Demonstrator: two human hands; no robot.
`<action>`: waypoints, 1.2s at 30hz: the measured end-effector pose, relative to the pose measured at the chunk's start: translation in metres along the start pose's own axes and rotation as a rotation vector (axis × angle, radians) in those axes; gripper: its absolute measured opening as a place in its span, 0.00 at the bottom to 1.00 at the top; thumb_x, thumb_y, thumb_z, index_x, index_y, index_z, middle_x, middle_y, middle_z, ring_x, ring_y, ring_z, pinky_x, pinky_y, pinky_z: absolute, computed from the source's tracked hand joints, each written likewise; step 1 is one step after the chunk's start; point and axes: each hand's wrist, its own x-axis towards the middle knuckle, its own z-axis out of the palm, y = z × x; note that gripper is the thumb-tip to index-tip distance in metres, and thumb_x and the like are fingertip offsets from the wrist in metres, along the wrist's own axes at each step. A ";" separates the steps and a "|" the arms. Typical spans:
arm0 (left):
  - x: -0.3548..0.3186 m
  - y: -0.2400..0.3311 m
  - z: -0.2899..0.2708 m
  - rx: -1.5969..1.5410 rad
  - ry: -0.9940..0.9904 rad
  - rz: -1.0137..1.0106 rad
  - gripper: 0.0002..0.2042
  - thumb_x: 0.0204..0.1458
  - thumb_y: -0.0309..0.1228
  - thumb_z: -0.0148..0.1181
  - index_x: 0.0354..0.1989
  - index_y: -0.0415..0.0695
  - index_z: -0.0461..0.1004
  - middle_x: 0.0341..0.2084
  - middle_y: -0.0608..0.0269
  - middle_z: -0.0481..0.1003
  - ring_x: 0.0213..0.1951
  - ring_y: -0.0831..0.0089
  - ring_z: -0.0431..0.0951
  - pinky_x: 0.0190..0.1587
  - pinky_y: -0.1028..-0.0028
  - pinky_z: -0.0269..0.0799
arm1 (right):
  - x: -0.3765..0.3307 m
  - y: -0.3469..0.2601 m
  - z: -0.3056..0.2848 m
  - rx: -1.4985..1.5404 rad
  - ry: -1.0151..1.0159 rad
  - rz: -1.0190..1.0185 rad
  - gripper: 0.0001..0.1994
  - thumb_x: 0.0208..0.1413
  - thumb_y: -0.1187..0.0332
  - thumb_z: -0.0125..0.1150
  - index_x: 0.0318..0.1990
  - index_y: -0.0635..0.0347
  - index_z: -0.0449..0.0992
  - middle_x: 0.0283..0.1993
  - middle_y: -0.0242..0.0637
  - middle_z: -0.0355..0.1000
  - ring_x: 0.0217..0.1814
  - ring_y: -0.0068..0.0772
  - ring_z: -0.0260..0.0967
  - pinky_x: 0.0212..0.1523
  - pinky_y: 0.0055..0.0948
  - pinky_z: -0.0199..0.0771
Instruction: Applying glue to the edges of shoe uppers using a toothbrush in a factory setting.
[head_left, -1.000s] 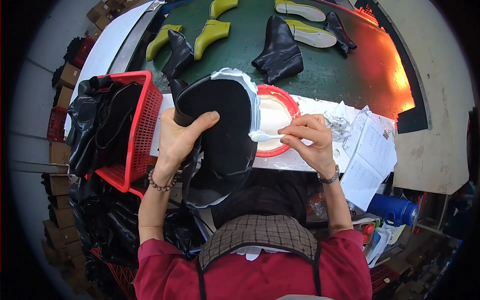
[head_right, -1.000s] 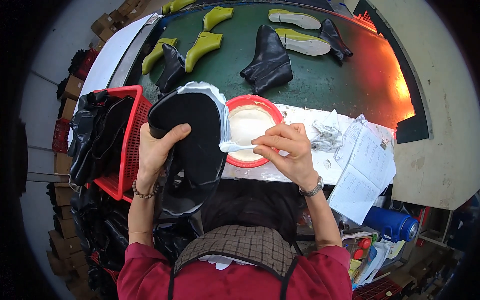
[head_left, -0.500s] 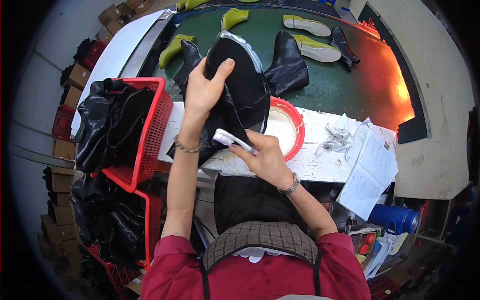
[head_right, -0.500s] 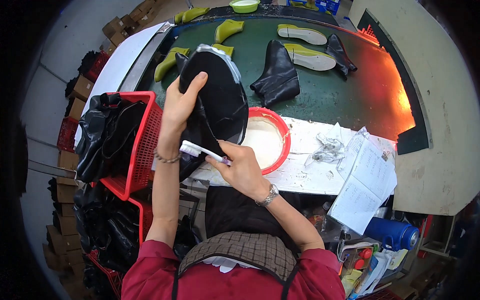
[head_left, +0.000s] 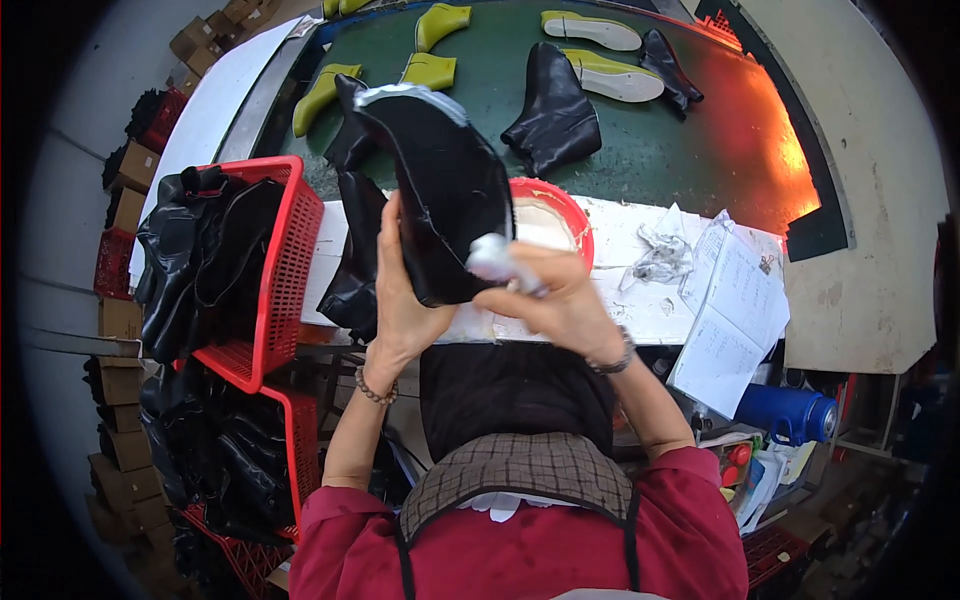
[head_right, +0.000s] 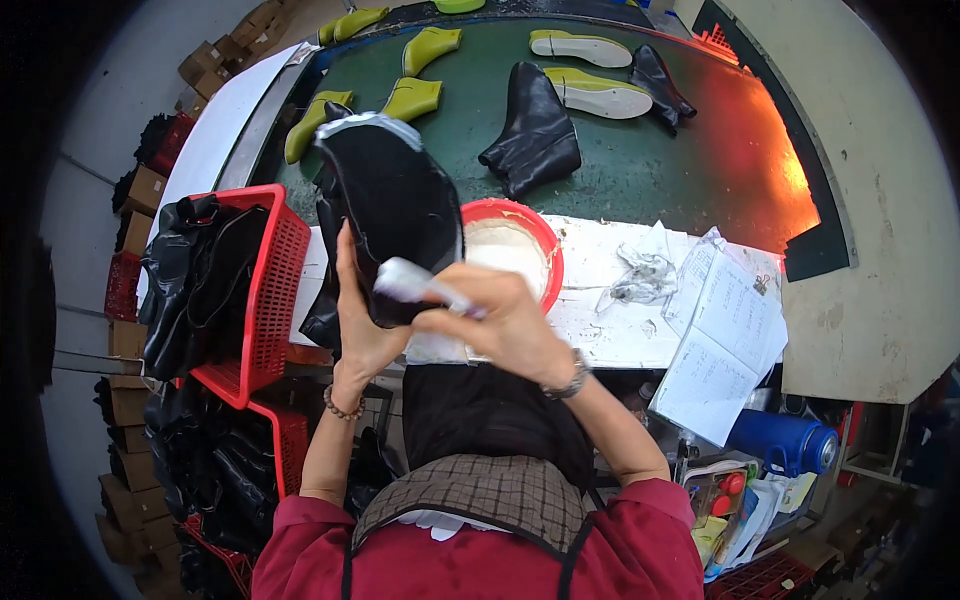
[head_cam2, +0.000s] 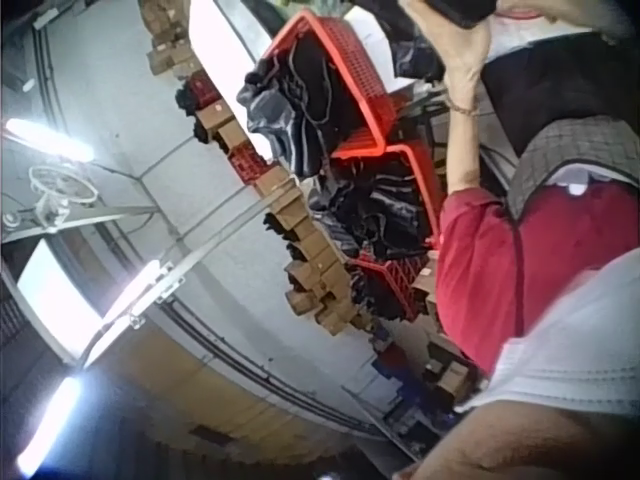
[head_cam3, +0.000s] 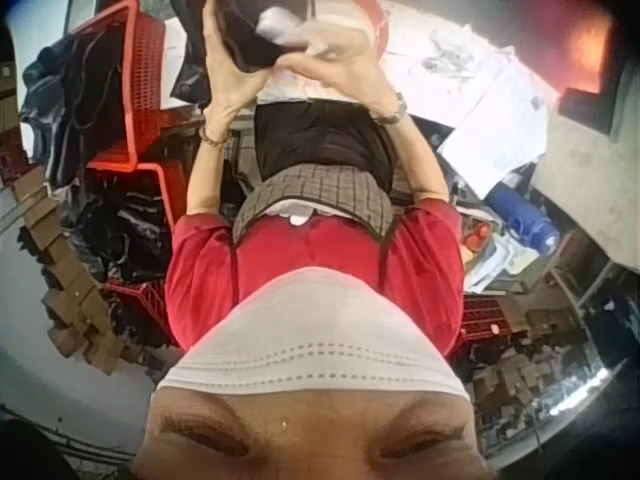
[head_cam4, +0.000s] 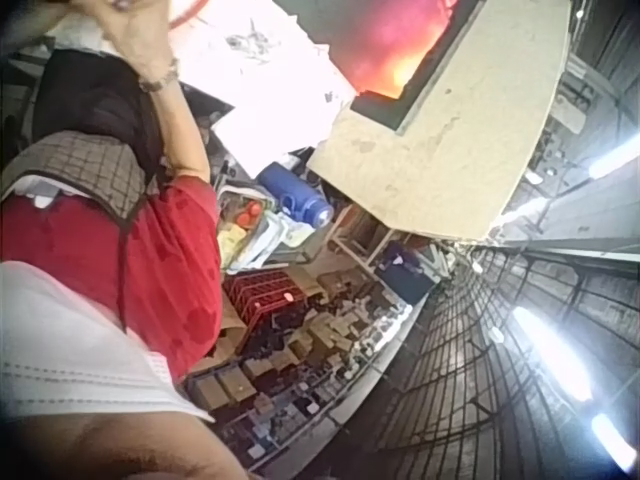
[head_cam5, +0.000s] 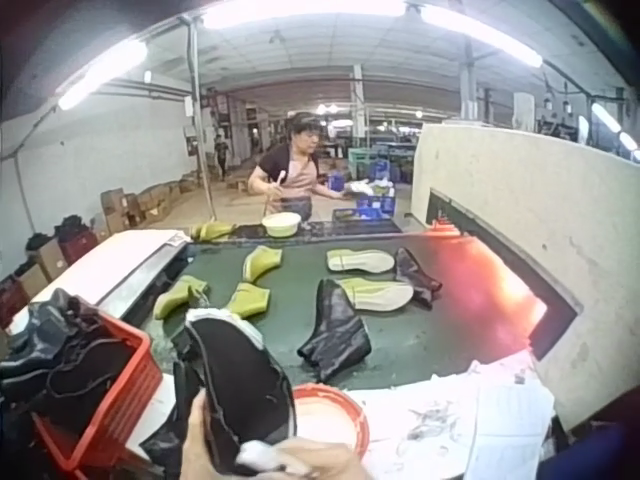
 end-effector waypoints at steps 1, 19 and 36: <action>-0.003 -0.002 -0.001 -0.011 0.042 -0.026 0.55 0.38 0.22 0.76 0.75 0.39 0.45 0.66 0.43 0.60 0.66 0.51 0.64 0.67 0.62 0.61 | -0.002 0.003 -0.016 -0.098 0.079 -0.079 0.15 0.50 0.69 0.76 0.43 0.65 0.82 0.36 0.35 0.76 0.34 0.25 0.72 0.32 0.25 0.71; 0.002 0.029 -0.029 0.300 -0.173 0.130 0.53 0.26 0.12 0.67 0.71 0.41 0.55 0.60 0.46 0.63 0.59 0.45 0.65 0.62 0.57 0.64 | -0.027 0.015 -0.070 -0.583 0.354 -0.060 0.06 0.55 0.72 0.70 0.39 0.63 0.83 0.33 0.36 0.76 0.28 0.28 0.73 0.27 0.25 0.71; 0.005 0.034 -0.034 0.215 -0.168 0.348 0.44 0.34 0.26 0.78 0.66 0.43 0.63 0.55 0.47 0.69 0.53 0.49 0.72 0.55 0.57 0.70 | -0.018 0.001 -0.093 -0.632 0.373 -0.308 0.07 0.50 0.77 0.72 0.38 0.63 0.85 0.35 0.33 0.75 0.29 0.17 0.69 0.27 0.19 0.66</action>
